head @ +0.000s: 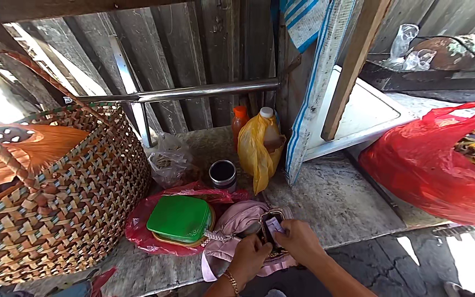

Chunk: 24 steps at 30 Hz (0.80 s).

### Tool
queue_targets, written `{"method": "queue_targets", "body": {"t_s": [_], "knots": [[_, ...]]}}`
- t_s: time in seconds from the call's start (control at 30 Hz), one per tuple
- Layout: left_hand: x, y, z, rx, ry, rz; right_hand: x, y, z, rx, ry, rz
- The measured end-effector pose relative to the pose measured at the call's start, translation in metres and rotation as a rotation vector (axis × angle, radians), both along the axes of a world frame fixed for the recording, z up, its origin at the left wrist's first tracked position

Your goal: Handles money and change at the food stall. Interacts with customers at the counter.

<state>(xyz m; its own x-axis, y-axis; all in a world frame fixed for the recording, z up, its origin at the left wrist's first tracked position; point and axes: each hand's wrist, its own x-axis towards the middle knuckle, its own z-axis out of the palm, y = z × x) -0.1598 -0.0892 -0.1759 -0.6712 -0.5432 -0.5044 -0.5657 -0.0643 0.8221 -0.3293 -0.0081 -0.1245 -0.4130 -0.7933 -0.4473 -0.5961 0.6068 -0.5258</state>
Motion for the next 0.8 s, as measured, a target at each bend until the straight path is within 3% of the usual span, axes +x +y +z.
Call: {"method": "queue_targets", "body": {"t_s": [0.1, 0.2, 0.3, 0.4, 0.53, 0.7, 0.8], "knots": [[0.008, -0.001, 0.016, 0.046, 0.119, 0.069, -0.017, 0.019, -0.013, -0.321, -0.277, -0.171], [0.003, 0.001, 0.028, 0.120, 0.298, 0.137, -0.017, 0.023, -0.005, -0.440, -0.390, -0.178], [-0.006, 0.006, 0.036, 0.159, 0.419, 0.180, -0.002, 0.018, -0.001, -0.473, -0.321, -0.029], [0.000, 0.007, 0.034, 0.259, 0.400, 0.205, 0.016, 0.018, -0.011, -0.469, -0.282, 0.072], [0.022, 0.009, 0.023, 0.463, 0.344, 0.338, 0.025, 0.033, -0.020, -0.370, -0.455, 0.166], [0.050, 0.014, 0.005, 0.606, 0.400, 0.543, -0.006, 0.064, -0.025, -0.413, -0.299, -0.026], [0.057, 0.013, 0.003, 0.636, 0.420, 0.554, -0.030, 0.080, -0.025, -0.369, -0.183, -0.107]]}}
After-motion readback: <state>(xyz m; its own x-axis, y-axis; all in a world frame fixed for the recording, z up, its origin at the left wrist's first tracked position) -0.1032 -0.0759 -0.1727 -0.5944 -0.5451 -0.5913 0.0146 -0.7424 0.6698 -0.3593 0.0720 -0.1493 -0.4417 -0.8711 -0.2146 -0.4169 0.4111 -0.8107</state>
